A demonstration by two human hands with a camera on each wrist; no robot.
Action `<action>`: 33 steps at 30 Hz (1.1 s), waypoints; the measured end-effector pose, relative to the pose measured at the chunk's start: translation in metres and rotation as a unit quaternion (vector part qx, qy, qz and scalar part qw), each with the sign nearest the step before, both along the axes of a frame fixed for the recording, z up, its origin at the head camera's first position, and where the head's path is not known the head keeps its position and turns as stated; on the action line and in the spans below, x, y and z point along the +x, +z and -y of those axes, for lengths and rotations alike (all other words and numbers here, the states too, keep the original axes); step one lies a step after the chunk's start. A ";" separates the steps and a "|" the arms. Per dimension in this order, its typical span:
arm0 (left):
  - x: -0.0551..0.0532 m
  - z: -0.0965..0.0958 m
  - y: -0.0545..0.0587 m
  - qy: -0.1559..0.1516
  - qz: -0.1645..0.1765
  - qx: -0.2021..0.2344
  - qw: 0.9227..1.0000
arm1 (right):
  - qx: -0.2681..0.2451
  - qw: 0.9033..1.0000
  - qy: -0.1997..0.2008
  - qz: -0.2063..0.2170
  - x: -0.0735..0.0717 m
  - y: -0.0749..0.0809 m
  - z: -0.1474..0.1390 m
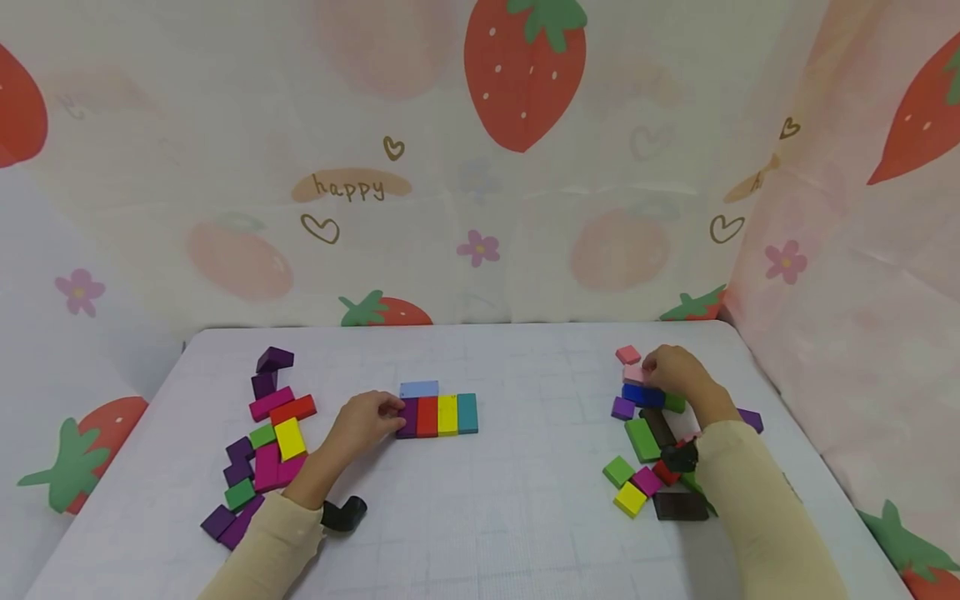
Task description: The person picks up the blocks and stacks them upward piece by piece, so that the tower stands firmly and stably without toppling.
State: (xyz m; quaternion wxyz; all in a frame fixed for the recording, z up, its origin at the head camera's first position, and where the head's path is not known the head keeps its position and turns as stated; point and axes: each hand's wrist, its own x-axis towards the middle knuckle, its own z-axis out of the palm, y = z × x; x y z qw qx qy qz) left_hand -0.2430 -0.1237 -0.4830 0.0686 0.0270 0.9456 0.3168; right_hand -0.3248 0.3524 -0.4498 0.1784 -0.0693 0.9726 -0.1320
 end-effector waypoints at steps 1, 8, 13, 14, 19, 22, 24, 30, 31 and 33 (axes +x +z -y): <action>0.000 0.000 0.000 0.000 0.000 0.000 1.000 | -0.004 1.000 -0.001 -0.002 0.001 0.000 -0.001; -0.001 0.000 0.000 0.000 0.004 -0.001 1.000 | -0.010 1.000 0.007 -0.027 0.003 0.000 -0.001; -0.001 -0.001 0.000 0.000 0.001 -0.001 1.000 | -0.017 0.998 0.016 -0.056 0.003 0.004 0.008; -0.001 -0.001 0.000 -0.001 0.001 -0.002 1.000 | -0.024 0.998 0.018 -0.062 0.003 0.006 0.010; 0.000 -0.001 -0.001 -0.001 0.002 0.001 1.000 | -0.051 0.994 0.036 -0.089 0.002 0.009 0.023; 0.000 -0.002 -0.002 -0.001 0.004 0.002 1.000 | -0.059 0.992 0.053 -0.102 -0.001 0.009 0.031; 0.000 -0.002 -0.003 -0.001 0.005 0.002 1.000 | -0.063 0.990 0.066 -0.111 -0.002 0.009 0.036; 0.000 -0.002 -0.002 -0.002 0.007 -0.001 1.000 | -0.070 0.988 0.076 -0.111 -0.009 0.009 0.053; 0.000 -0.002 -0.002 -0.001 0.006 -0.002 1.000 | -0.070 0.989 0.076 -0.109 -0.011 0.010 0.056; -0.001 -0.001 -0.002 -0.001 0.006 -0.003 1.000 | -0.070 0.988 0.082 -0.109 -0.013 0.011 0.063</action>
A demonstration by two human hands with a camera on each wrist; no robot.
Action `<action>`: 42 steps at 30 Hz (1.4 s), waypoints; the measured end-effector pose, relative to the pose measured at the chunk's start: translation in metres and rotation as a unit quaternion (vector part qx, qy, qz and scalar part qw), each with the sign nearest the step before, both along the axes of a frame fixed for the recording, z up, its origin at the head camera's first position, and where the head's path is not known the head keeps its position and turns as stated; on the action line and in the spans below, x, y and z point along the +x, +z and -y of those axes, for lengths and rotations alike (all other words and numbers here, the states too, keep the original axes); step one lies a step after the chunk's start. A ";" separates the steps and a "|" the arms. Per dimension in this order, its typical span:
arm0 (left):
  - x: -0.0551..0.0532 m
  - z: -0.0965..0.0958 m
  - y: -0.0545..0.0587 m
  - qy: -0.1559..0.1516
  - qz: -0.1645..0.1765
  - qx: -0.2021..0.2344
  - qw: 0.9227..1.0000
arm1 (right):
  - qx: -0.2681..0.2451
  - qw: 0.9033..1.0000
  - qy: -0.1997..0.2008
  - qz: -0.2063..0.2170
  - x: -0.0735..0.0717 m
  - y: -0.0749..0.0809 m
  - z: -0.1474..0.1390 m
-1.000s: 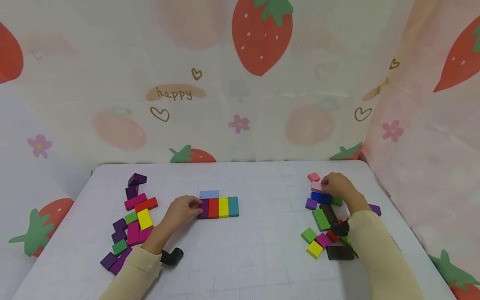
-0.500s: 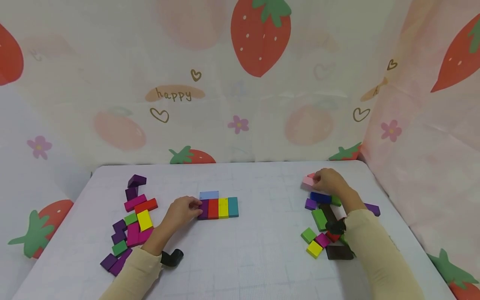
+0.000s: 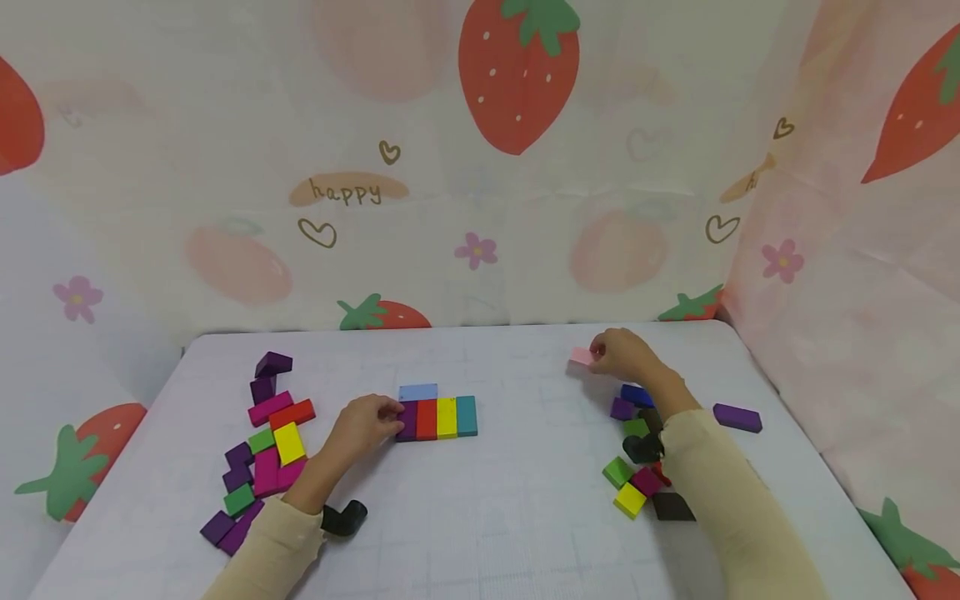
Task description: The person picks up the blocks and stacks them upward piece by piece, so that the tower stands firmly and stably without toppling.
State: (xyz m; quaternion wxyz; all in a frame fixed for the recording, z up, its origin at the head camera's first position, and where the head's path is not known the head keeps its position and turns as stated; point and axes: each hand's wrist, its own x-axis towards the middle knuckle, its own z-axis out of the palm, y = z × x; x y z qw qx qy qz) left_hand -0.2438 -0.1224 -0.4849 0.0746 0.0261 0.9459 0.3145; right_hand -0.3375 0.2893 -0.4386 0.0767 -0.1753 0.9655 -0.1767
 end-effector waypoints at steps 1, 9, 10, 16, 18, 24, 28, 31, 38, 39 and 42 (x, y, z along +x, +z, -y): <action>0.000 0.000 0.000 0.001 0.000 0.001 1.000 | 0.000 1.000 0.001 0.003 -0.001 0.001 0.004; 0.000 -0.002 0.000 0.001 0.002 0.014 1.000 | -0.004 1.000 0.025 0.010 -0.005 0.003 0.031; 0.000 -0.002 0.000 0.001 0.002 0.015 1.000 | -0.004 1.000 0.029 0.011 -0.006 0.004 0.034; 0.001 -0.001 0.000 0.000 0.001 0.013 1.000 | 0.000 0.999 0.048 0.003 -0.006 0.006 0.058; 0.000 -0.001 -0.001 0.001 0.001 0.013 1.000 | -0.002 0.999 0.051 0.008 -0.006 0.007 0.067; 0.000 -0.001 -0.002 0.000 0.004 0.014 1.000 | -0.010 0.998 0.050 0.022 -0.004 0.008 0.092; 0.000 0.000 -0.001 -0.001 0.004 0.012 1.000 | -0.014 0.998 0.048 0.032 -0.005 0.007 0.107; 0.000 0.000 -0.001 -0.002 0.000 0.007 1.000 | -0.014 0.998 0.050 0.041 -0.005 0.006 0.118; 0.000 0.001 0.000 -0.004 -0.002 0.003 1.000 | -0.006 0.996 0.067 0.053 -0.006 0.001 0.144; 0.000 0.001 0.000 -0.003 -0.002 0.002 1.000 | -0.008 0.996 0.069 0.057 -0.006 0.001 0.148; -0.001 0.002 0.000 -0.004 -0.002 0.000 1.000 | -0.011 0.995 0.073 0.070 -0.004 -0.001 0.158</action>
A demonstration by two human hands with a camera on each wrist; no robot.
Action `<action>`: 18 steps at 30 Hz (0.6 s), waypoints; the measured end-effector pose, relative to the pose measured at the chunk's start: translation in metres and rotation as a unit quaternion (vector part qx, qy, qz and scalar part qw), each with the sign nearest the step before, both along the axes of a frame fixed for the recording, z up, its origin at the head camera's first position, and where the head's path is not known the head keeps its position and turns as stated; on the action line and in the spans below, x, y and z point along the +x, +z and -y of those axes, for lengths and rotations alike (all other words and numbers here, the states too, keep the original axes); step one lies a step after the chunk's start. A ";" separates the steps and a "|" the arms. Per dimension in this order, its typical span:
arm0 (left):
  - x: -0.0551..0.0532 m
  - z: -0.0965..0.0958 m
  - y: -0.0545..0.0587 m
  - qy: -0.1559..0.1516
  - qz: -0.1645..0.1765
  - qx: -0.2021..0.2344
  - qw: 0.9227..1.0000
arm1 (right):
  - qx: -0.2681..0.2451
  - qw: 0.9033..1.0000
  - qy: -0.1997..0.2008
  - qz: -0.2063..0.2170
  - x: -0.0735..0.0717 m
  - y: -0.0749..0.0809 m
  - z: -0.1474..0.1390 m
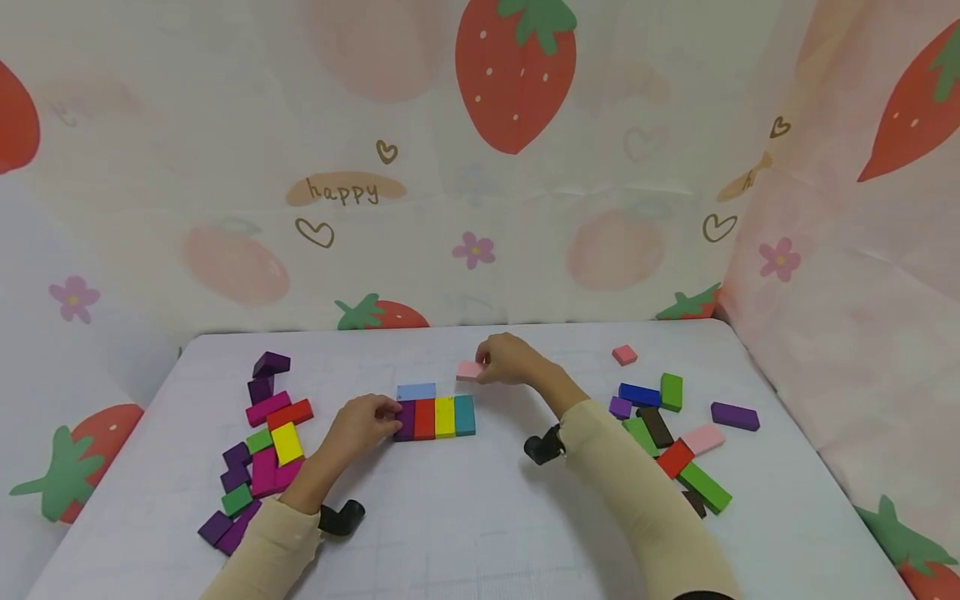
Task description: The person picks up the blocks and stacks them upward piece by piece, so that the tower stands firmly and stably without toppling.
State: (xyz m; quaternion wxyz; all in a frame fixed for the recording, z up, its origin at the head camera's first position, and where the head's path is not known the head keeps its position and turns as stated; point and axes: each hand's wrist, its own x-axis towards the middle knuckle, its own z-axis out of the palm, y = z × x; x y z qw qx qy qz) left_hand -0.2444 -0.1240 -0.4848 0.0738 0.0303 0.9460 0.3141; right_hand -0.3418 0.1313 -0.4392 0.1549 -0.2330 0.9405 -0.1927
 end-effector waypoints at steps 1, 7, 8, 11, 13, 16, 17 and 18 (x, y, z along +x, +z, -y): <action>0.000 0.000 0.000 0.000 -0.001 0.001 1.000 | -0.002 1.000 0.000 0.005 0.000 0.000 0.004; -0.001 0.001 0.000 0.001 -0.003 0.005 1.000 | 0.004 1.000 -0.008 0.028 0.002 -0.005 0.023; -0.001 0.001 0.000 -0.001 -0.003 0.005 1.000 | 0.007 0.999 -0.009 0.031 0.002 -0.007 0.025; -0.001 0.001 -0.001 -0.002 0.001 0.008 1.000 | 0.016 0.999 -0.015 0.043 0.001 -0.013 0.030; -0.001 0.001 -0.002 -0.003 0.003 0.008 1.000 | 0.021 0.999 -0.015 0.048 0.000 -0.017 0.032; 0.000 0.001 -0.002 -0.003 0.004 0.009 1.000 | 0.027 0.998 -0.010 0.049 -0.001 -0.021 0.035; 0.000 0.001 -0.002 -0.004 0.002 0.008 1.000 | 0.028 0.998 -0.007 0.047 -0.001 -0.022 0.036; 0.000 0.001 -0.002 -0.005 0.001 0.007 1.000 | 0.028 0.999 -0.004 0.047 -0.002 -0.022 0.036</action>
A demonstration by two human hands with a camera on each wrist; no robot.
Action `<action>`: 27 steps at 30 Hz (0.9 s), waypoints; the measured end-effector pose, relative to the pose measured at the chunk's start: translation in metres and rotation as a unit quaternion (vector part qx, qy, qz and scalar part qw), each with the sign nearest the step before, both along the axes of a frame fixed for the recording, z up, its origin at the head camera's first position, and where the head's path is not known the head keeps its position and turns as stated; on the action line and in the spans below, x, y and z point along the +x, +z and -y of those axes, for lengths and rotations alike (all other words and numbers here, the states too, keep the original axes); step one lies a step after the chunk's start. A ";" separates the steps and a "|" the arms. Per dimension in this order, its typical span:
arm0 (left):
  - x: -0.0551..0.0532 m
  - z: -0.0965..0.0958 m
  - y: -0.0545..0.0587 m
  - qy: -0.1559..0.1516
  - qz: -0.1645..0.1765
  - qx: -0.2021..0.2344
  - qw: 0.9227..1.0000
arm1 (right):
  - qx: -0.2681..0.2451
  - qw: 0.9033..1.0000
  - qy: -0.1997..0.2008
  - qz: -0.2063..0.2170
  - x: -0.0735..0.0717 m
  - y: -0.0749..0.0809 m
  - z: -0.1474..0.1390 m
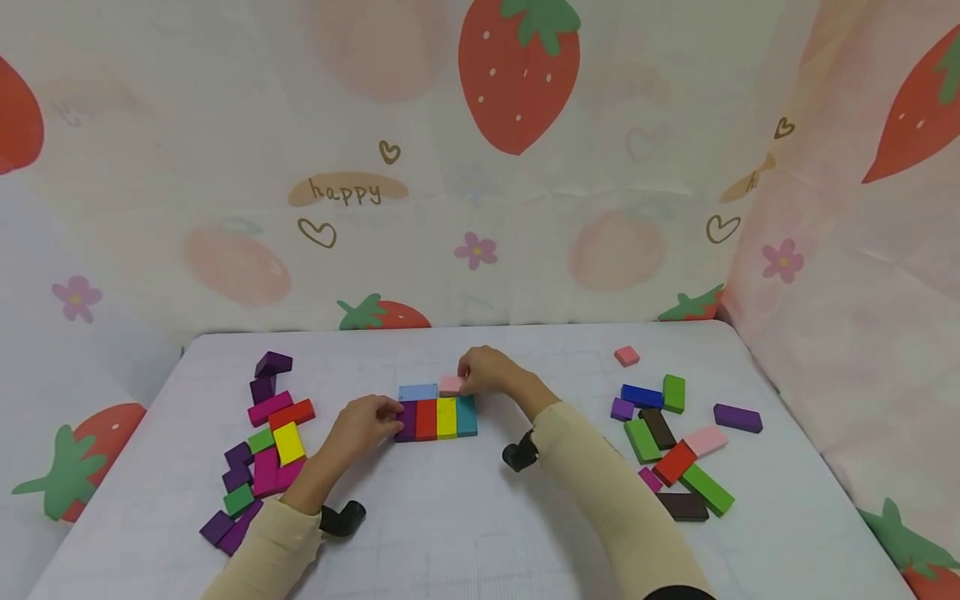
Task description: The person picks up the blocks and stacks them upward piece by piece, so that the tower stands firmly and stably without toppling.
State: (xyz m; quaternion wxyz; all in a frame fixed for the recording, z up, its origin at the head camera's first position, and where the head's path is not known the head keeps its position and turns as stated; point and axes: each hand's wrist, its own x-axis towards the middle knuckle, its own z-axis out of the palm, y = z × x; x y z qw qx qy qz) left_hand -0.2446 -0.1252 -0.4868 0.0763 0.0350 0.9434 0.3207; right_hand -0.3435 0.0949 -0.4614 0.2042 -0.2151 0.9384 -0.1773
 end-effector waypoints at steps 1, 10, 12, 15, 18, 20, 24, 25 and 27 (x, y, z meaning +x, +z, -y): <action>0.000 0.000 0.000 0.000 0.000 0.000 1.000 | 0.000 1.000 0.001 0.000 0.000 0.000 0.000; 0.002 -0.001 0.001 0.000 -0.003 0.003 1.000 | -0.009 1.000 0.009 0.013 0.002 0.001 0.001; 0.001 -0.001 0.001 0.001 -0.003 0.004 1.000 | -0.020 1.000 0.002 0.017 0.003 0.002 -0.001; 0.001 -0.001 0.001 0.003 -0.002 0.006 1.000 | -0.042 0.999 -0.013 0.018 0.006 0.007 -0.007; 0.001 -0.001 0.001 0.001 -0.004 0.005 1.000 | -0.061 0.998 -0.021 0.009 0.008 0.013 -0.015; 0.001 -0.001 0.001 0.002 -0.004 0.006 1.000 | -0.067 0.997 -0.021 -0.001 0.009 0.015 -0.020; 0.001 0.000 0.002 0.003 -0.003 0.004 1.000 | -0.071 0.997 -0.022 -0.009 0.009 0.014 -0.025; 0.001 -0.001 0.002 0.002 -0.002 0.003 1.000 | -0.071 0.997 -0.024 -0.006 0.009 0.012 -0.024; 0.001 -0.001 0.001 0.001 -0.001 0.003 1.000 | -0.072 0.997 -0.032 0.008 0.009 0.007 -0.022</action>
